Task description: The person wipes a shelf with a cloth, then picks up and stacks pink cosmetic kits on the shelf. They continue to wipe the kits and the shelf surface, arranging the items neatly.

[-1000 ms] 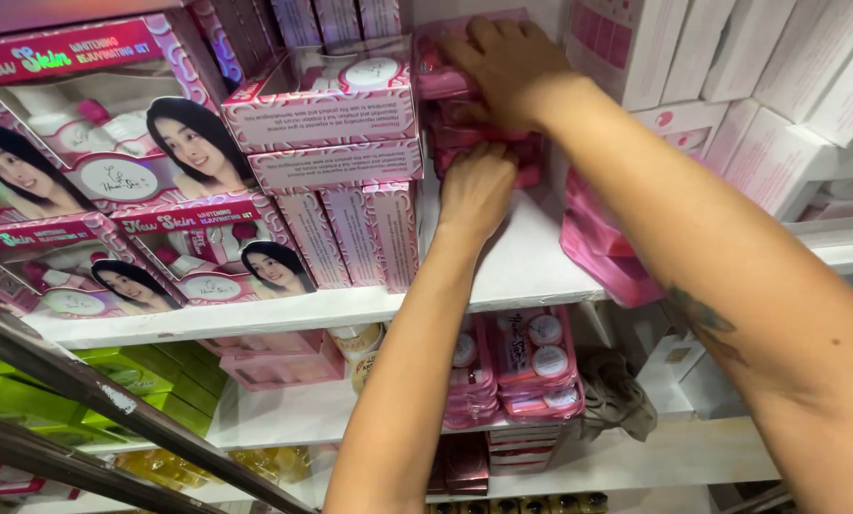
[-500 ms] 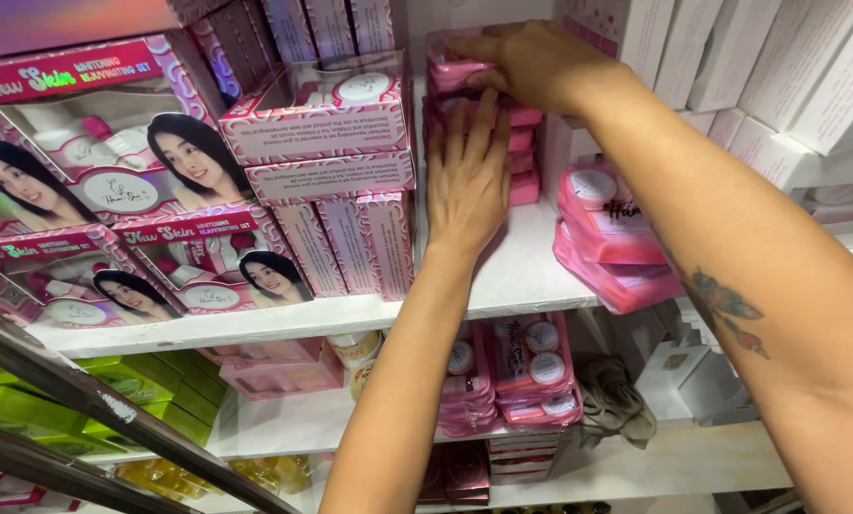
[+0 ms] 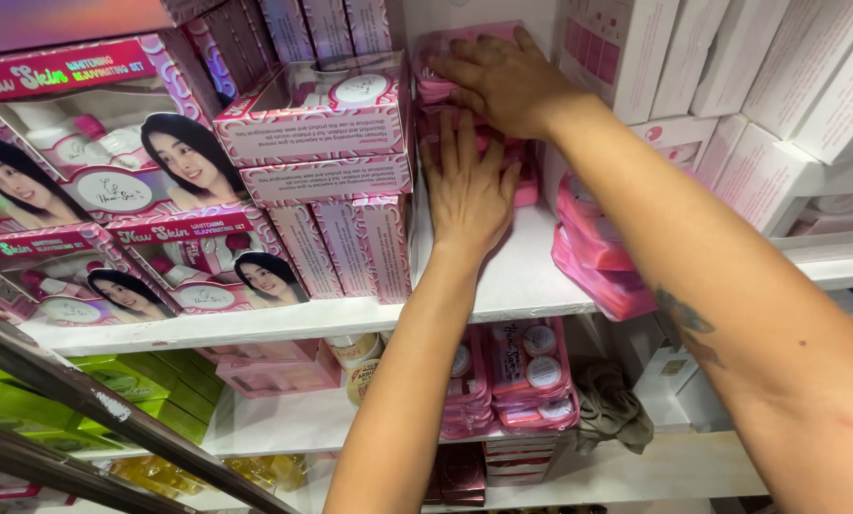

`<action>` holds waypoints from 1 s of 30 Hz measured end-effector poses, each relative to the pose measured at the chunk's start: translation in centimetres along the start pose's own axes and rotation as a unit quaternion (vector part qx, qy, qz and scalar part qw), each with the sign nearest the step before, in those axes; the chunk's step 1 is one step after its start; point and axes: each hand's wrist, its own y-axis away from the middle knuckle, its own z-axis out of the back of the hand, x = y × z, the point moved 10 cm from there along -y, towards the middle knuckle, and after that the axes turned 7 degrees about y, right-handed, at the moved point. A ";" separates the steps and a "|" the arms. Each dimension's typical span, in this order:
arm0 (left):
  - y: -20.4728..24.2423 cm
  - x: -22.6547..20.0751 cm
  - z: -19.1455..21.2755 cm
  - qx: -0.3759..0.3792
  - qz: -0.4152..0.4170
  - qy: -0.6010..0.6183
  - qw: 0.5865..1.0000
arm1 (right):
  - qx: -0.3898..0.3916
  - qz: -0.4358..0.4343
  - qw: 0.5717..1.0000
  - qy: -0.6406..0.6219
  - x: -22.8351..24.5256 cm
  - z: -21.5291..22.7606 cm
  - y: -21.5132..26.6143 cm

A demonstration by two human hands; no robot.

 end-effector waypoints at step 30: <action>6.4 -8.2 8.0 -0.013 0.057 0.276 0.959 | 0.012 -0.059 0.995 -0.079 1.9 8.4 26.4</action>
